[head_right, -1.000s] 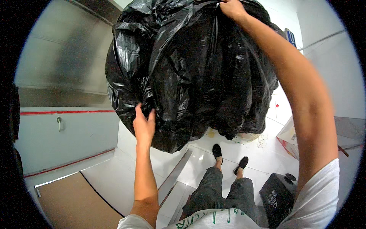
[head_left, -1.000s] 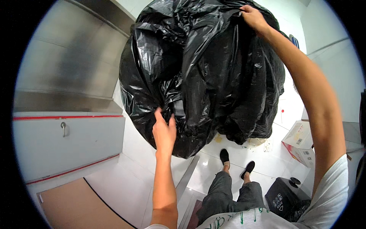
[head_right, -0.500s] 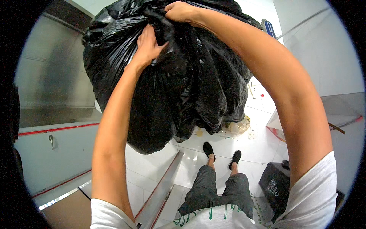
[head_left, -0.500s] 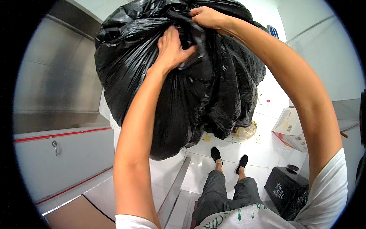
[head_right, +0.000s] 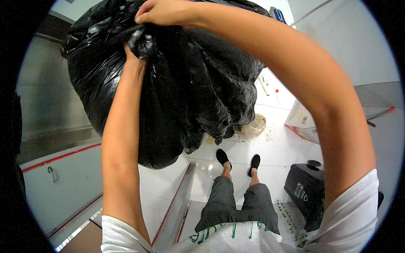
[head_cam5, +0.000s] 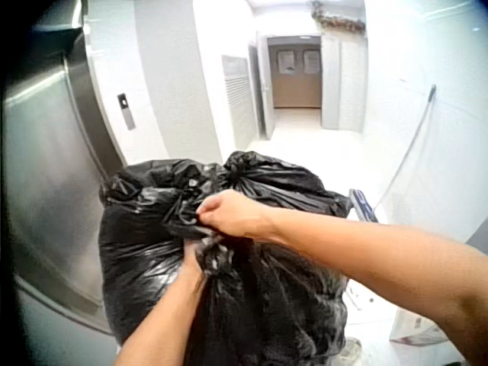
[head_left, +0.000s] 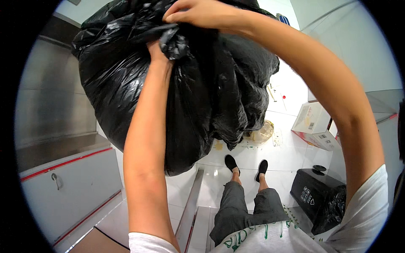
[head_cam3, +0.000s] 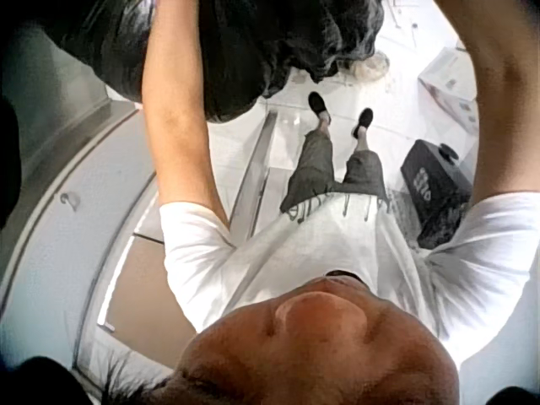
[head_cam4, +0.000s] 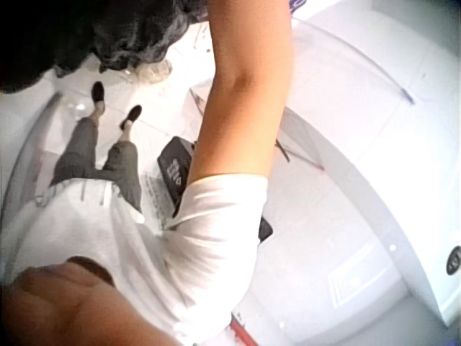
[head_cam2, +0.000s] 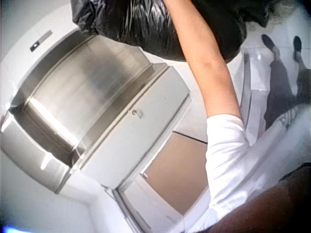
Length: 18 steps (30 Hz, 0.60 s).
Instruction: The person handles multiple black trash bags, tying them and placing them into a bin. They then pick up loose debris from the floor and put it into a bag. Finally, the person uses a broom and dustpan to sweep the remaining debris into the dustpan.
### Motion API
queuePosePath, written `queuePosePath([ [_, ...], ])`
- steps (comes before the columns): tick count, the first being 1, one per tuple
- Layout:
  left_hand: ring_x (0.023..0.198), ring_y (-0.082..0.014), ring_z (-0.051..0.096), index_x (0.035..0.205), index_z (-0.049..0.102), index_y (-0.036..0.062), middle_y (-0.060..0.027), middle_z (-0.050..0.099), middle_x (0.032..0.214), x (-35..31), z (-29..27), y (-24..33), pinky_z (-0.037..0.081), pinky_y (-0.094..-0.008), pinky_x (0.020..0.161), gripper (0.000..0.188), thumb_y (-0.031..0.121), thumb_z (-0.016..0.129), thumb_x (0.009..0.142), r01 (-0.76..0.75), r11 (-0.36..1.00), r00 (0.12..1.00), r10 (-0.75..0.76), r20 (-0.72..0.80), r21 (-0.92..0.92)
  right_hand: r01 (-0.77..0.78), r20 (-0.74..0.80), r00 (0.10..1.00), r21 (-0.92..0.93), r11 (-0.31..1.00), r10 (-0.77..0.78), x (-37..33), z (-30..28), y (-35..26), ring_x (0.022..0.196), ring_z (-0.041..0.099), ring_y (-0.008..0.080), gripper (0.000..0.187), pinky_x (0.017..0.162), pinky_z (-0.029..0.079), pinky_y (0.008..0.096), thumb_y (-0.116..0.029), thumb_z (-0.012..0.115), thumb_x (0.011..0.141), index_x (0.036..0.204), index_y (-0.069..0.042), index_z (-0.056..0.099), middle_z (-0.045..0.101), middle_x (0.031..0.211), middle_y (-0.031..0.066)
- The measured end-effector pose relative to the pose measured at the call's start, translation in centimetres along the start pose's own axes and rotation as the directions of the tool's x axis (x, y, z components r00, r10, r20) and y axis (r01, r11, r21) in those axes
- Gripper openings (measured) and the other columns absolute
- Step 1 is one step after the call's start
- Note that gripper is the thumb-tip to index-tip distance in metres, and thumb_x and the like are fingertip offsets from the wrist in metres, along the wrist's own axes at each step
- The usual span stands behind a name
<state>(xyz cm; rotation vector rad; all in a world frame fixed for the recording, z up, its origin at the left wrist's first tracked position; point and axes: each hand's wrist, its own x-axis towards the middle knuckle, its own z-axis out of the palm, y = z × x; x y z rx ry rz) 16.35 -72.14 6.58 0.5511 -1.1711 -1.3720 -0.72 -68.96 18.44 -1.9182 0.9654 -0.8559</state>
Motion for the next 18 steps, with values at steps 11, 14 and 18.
queuePosePath([
  [11,0.099,-0.0263,0.053,0.122,0.046,0.0031,-0.0133,0.056,0.111,0.9,2.2,1.1,0.047,-0.042,0.079,0.045,0.032,0.035,0.09,0.062,0.912,0.949,-0.18,-0.258,-0.405,-0.81,-0.018,0.563,0.184,0.556,0.826,-23.1,-14.0,5.6,0.068,0.062,0.0143,0.032,0.066,0.05,0.0261,-0.029,0.051,0.09,0.093,0.002,0.061,0.065,0.079,0.0078],
  [14,0.108,-0.0295,0.049,0.12,0.047,0.0022,-0.0163,0.053,0.118,1.2,-0.3,2.8,0.041,-0.0431,0.092,0.048,0.037,0.036,0.089,0.142,0.83,0.988,-0.151,0.028,-0.54,-0.641,-0.074,0.485,0.647,0.412,0.871,-23.6,-13.0,5.3,0.072,0.064,0.0164,0.032,0.064,0.054,0.0286,-0.025,0.043,0.093,0.103,0.003,0.054,0.064,0.087,0.011],
  [18,0.115,-0.0352,0.044,0.118,0.049,0.0006,-0.0204,0.047,0.124,1.0,3.0,6.4,0.034,-0.049,0.1,0.052,0.042,0.039,0.088,0.104,0.915,0.976,-0.17,-0.137,-0.39,-0.376,-0.131,0.461,0.867,0.327,0.878,-25.1,-13.0,6.5,0.07,0.064,0.0186,0.028,0.063,0.055,0.0317,-0.022,0.041,0.093,0.1,0.003,0.053,0.063,0.085,0.0114],
])
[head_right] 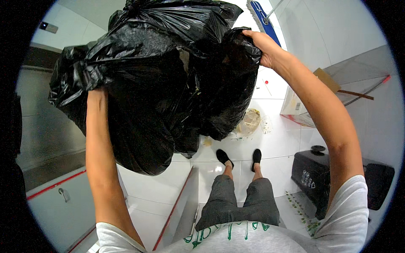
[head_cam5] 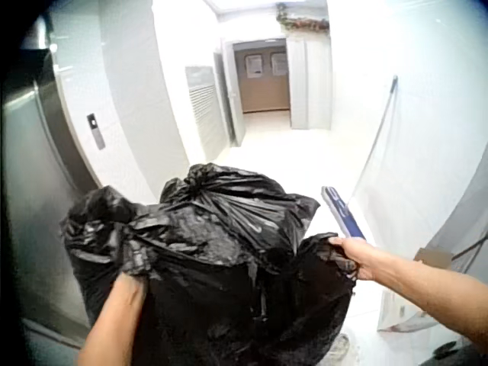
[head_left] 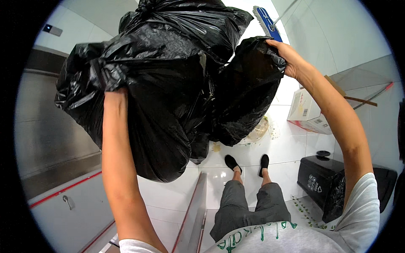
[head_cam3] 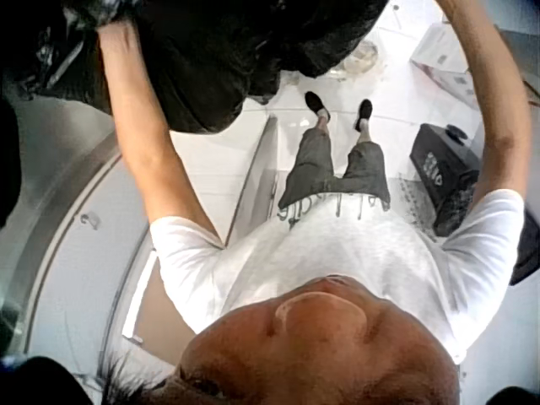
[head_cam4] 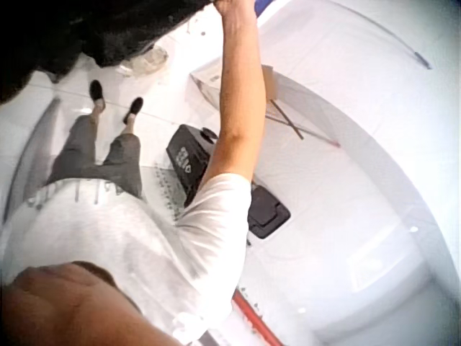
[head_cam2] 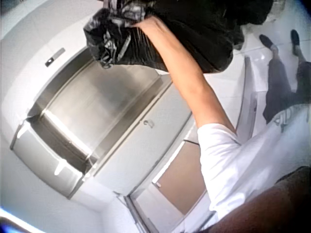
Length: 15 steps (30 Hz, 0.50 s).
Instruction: The person handles multiple black trash bags, tying them and placing them into a bin. They then pick up loose debris from the floor and put it into a bag. Finally, the person uses a broom and dustpan to sweep the remaining debris into the dustpan.
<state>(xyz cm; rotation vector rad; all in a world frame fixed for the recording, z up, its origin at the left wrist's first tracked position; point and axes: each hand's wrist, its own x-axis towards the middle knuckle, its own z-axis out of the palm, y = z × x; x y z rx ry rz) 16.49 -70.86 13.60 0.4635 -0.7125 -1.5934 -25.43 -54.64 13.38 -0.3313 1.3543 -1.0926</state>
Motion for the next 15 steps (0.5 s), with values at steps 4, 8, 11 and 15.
queuePosePath([
  [4,0.115,-0.0364,0.043,0.118,0.049,0.0003,-0.0206,0.047,0.124,-2.4,1.0,0.7,0.033,-0.0504,0.099,0.053,0.042,0.04,0.086,0.02,1.0,0.987,-0.016,0.16,-0.021,-0.015,0.019,1.0,0.079,0.997,0.014,0.9,-1.3,0.9,0.069,0.063,0.0164,0.022,0.065,0.055,0.0291,-0.016,0.045,0.092,0.095,0.002,0.055,0.064,0.083,0.0095],
  [8,0.114,-0.0348,0.044,0.117,0.05,0.0012,-0.0192,0.048,0.123,-4.2,1.5,2.9,0.034,-0.0485,0.099,0.051,0.04,0.041,0.086,-0.025,0.998,0.997,0.021,0.07,0.06,-0.058,0.15,0.988,0.115,0.992,0.041,2.9,3.3,0.9,0.07,0.063,0.0179,0.022,0.065,0.055,0.0306,-0.016,0.042,0.092,0.094,0.002,0.054,0.062,0.082,0.0111],
  [11,0.112,-0.0336,0.045,0.117,0.051,0.0019,-0.0182,0.049,0.122,-4.2,1.9,1.5,0.034,-0.0471,0.098,0.05,0.039,0.041,0.085,-0.005,0.999,0.997,0.001,0.082,0.047,-0.035,0.185,0.982,0.077,0.996,0.02,6.6,4.6,0.7,0.069,0.063,0.0189,0.024,0.063,0.055,0.0326,-0.017,0.042,0.092,0.095,0.004,0.053,0.062,0.082,0.0117],
  [15,0.111,-0.0321,0.047,0.117,0.051,0.0029,-0.0168,0.051,0.121,-5.6,3.0,1.0,0.035,-0.0453,0.097,0.048,0.038,0.042,0.085,-0.008,0.998,0.992,-0.001,0.128,0.064,-0.032,0.281,0.957,-0.138,0.99,0.07,7.7,7.3,-0.3,0.073,0.064,0.0192,0.029,0.065,0.056,0.033,-0.019,0.043,0.091,0.099,0.006,0.054,0.063,0.089,0.0141],
])
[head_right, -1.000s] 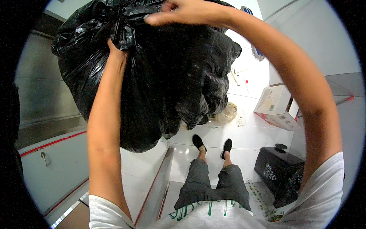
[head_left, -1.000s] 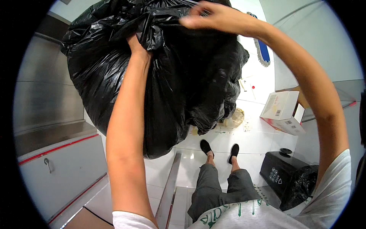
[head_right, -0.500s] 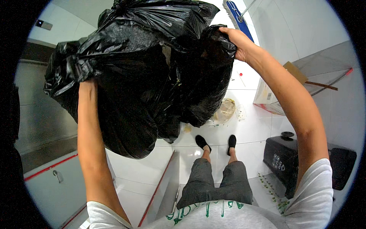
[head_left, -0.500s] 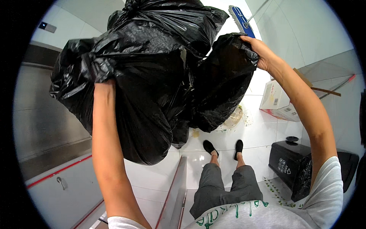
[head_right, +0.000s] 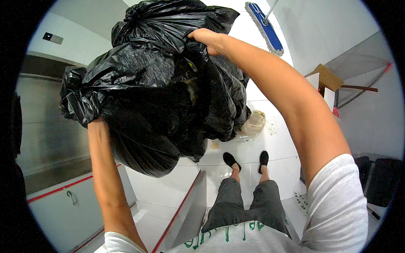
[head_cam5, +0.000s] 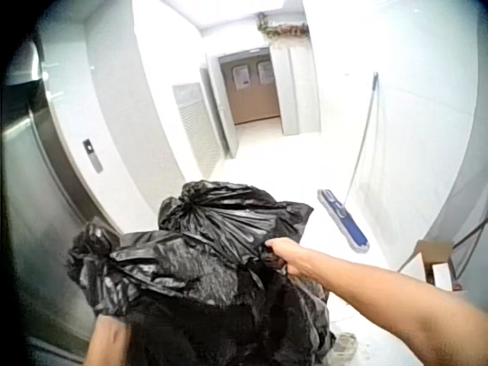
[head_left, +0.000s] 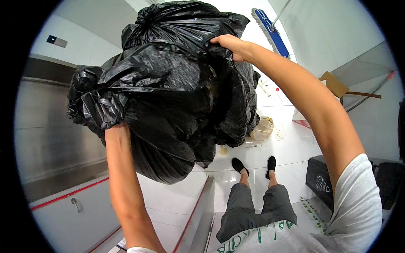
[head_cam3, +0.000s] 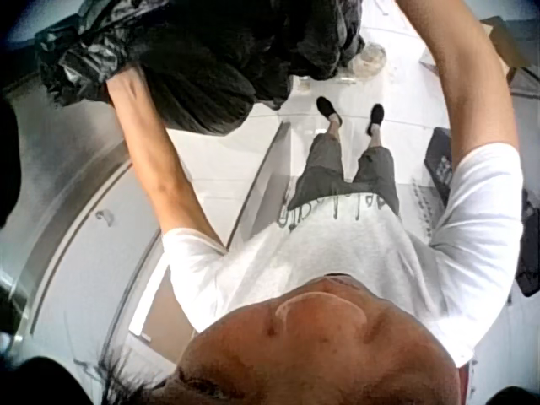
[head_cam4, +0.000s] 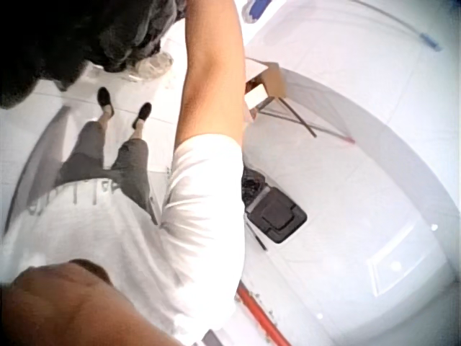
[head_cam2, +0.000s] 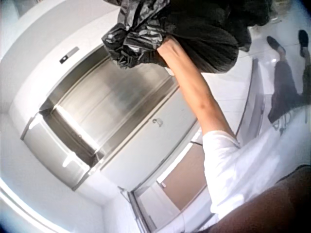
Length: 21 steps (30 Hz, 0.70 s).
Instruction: The person handles multiple black trash bags, tying them and placing them into a bin. They then pick up loose debris from the floor and put it into a bag. Finally, the person uses a broom and dustpan to sweep the remaining debris into the dustpan.
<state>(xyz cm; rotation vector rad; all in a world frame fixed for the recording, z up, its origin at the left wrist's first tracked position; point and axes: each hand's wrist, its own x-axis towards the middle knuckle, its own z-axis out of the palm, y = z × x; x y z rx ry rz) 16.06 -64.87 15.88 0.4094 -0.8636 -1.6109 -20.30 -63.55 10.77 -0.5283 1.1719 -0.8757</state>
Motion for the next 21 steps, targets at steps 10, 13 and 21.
queuePosePath([
  [10,0.106,-0.0281,0.051,0.113,0.055,0.005,-0.0137,0.055,0.116,-6.9,4.3,-6.6,0.038,-0.0392,0.094,0.04,0.03,0.044,0.084,-0.292,0.591,0.955,0.13,0.268,0.752,0.073,0.127,0.99,-0.131,0.989,-0.057,-4.5,11.2,-0.2,0.066,0.064,0.0175,0.024,0.059,0.058,0.0312,-0.014,0.045,0.091,0.094,0.008,0.055,0.063,0.085,0.0137],
  [13,0.107,-0.0277,0.05,0.116,0.052,0.004,-0.0143,0.054,0.117,-7.1,6.8,-7.5,0.036,-0.0382,0.096,0.036,0.021,0.045,0.085,-0.297,0.2,0.938,0.246,0.245,0.934,0.238,0.125,0.969,-0.23,0.944,-0.214,-4.7,15.3,0.1,0.072,0.062,0.015,0.022,0.065,0.053,0.027,-0.01,0.046,0.088,0.099,0.004,0.059,0.063,0.086,0.0107],
  [21,0.105,-0.0216,0.049,0.124,0.044,0.0023,-0.0116,0.051,0.118,-7.8,2.2,-5.8,0.038,-0.0343,0.093,0.039,0.019,0.049,0.089,0.341,0.929,0.936,-0.32,-0.15,0.145,0.314,0.39,0.909,-0.406,0.858,-0.148,-4.3,21.0,-3.8,0.08,0.06,0.0255,0.025,0.068,0.048,0.037,-0.006,0.045,0.082,0.098,0.009,0.056,0.06,0.095,0.0183],
])
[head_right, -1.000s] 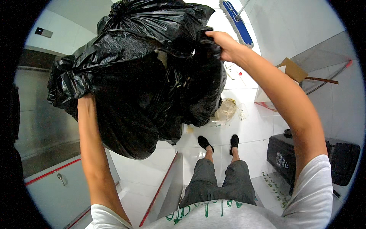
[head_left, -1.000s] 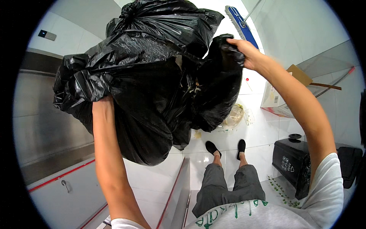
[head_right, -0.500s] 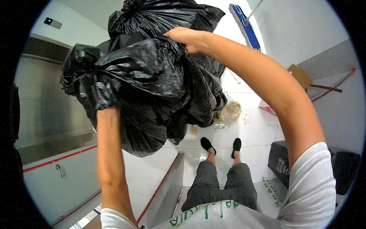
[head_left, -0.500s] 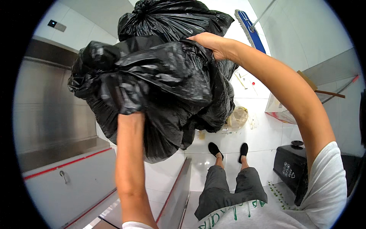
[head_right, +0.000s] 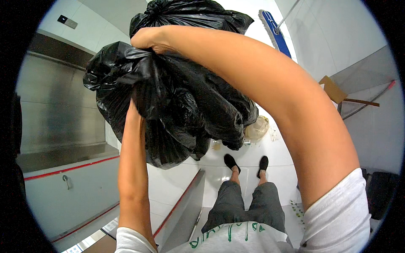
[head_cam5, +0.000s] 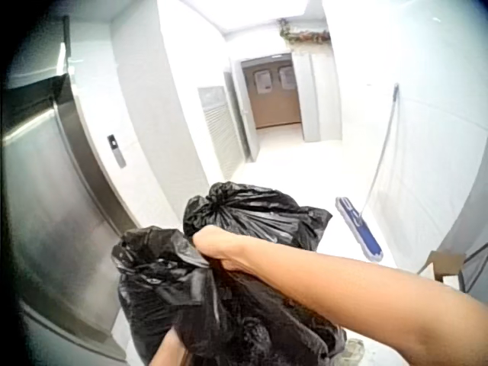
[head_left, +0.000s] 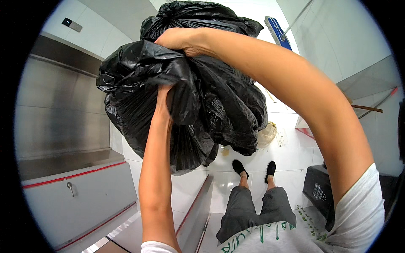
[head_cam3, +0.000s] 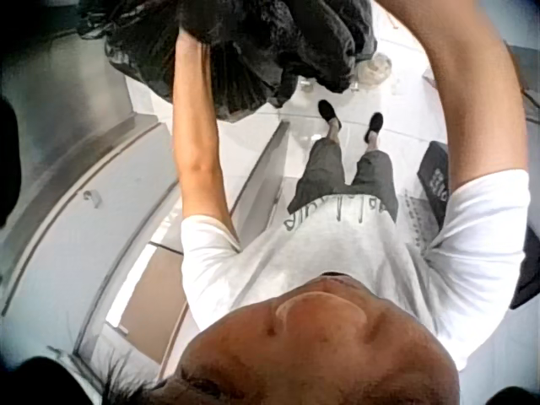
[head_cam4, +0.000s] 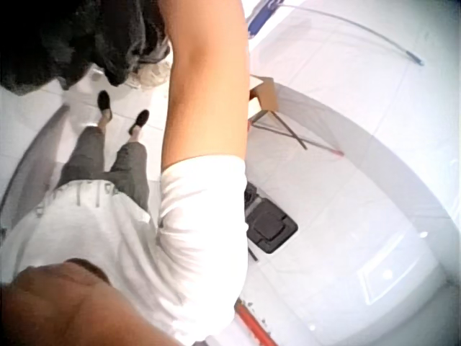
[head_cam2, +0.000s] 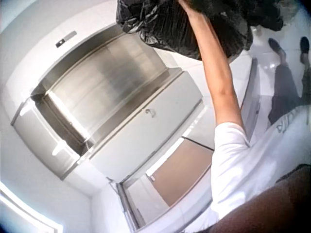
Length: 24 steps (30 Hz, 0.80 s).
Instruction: The person handles multiple black trash bags, tying them and placing them into a bin. They then pick up loose debris from the floor and put it into a bag. Finally, the person uses a broom and dustpan to sweep the remaining debris into the dustpan.
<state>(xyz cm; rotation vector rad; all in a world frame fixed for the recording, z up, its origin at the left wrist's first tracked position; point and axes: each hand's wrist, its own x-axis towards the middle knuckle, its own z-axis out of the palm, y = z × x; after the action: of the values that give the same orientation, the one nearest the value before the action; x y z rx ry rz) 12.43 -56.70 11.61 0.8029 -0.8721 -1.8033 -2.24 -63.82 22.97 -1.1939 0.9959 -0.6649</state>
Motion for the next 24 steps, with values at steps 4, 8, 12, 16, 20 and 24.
queuePosePath([
  [4,0.091,-0.0173,0.054,0.113,0.051,-0.0007,-0.009,0.056,0.104,0.1,11.7,2.2,0.047,-0.0305,0.075,0.032,0.012,0.055,0.084,-0.057,0.861,0.962,0.183,-0.203,0.506,0.139,0.001,0.99,-0.165,0.976,-0.141,-0.6,-2.6,0.2,0.09,0.061,0.0285,0.038,0.074,0.049,0.0368,-0.019,0.049,0.083,0.106,0.01,0.054,0.06,0.103,0.022],
  [8,0.089,-0.0227,0.06,0.108,0.053,0.002,-0.012,0.058,0.103,1.0,6.9,2.5,0.054,-0.0387,0.073,0.027,0.022,0.044,0.092,-0.074,0.996,0.967,0.058,-0.248,-0.057,0.113,-0.175,0.93,-0.701,0.704,-0.323,-5.5,-2.9,5.9,0.099,0.055,0.0229,0.054,0.087,0.044,0.0295,-0.031,0.057,0.083,0.125,0.001,0.045,0.057,0.11,0.0164],
  [12,0.087,-0.0239,0.06,0.104,0.057,0.0021,-0.0108,0.061,0.102,4.2,7.0,3.1,0.051,-0.0401,0.081,0.026,0.022,0.046,0.091,-0.126,0.989,0.957,0.101,-0.273,-0.076,0.21,-0.645,0.764,0.212,0.954,-0.024,-16.3,-5.8,23.2,0.062,0.049,0.007,0.015,0.051,0.039,0.0195,-0.016,0.054,0.087,0.096,-0.004,0.058,0.056,0.073,0.0014],
  [16,0.095,-0.0244,0.057,0.104,0.059,0.0024,-0.0106,0.06,0.106,5.3,8.1,2.3,0.045,-0.0383,0.09,0.027,0.022,0.047,0.09,-0.05,0.998,0.929,0.038,-0.367,-0.025,-0.102,-0.707,0.532,0.493,0.864,0.466,-25.8,-6.3,38.4,0.055,0.051,0.0103,0.012,0.052,0.046,0.0223,-0.01,0.049,0.089,0.099,-0.004,0.052,0.055,0.077,0.0035],
  [20,0.102,-0.0263,0.055,0.11,0.055,-0.0014,-0.0142,0.058,0.112,4.1,9.6,2.1,0.042,-0.0387,0.095,0.031,0.02,0.042,0.092,-0.17,0.985,0.84,0.143,-0.523,-0.005,0.005,-0.726,0.677,0.173,0.985,0.124,-22.6,-5.5,41.6,0.07,0.059,0.0155,0.019,0.063,0.049,0.0264,-0.006,0.048,0.087,0.106,-0.006,0.051,0.059,0.085,0.0075],
  [24,0.103,-0.0264,0.055,0.11,0.054,-0.0041,-0.0159,0.058,0.111,3.7,8.7,1.7,0.042,-0.0372,0.096,0.029,0.016,0.045,0.09,-0.236,0.97,0.76,0.218,-0.612,0.052,0.162,-0.155,0.839,-0.844,0.512,-0.521,-12.7,-7.4,31.3,0.105,0.05,0.0322,0.05,0.079,0.049,0.0408,-0.005,0.055,0.078,0.124,-0.012,0.039,0.041,0.128,0.0141],
])
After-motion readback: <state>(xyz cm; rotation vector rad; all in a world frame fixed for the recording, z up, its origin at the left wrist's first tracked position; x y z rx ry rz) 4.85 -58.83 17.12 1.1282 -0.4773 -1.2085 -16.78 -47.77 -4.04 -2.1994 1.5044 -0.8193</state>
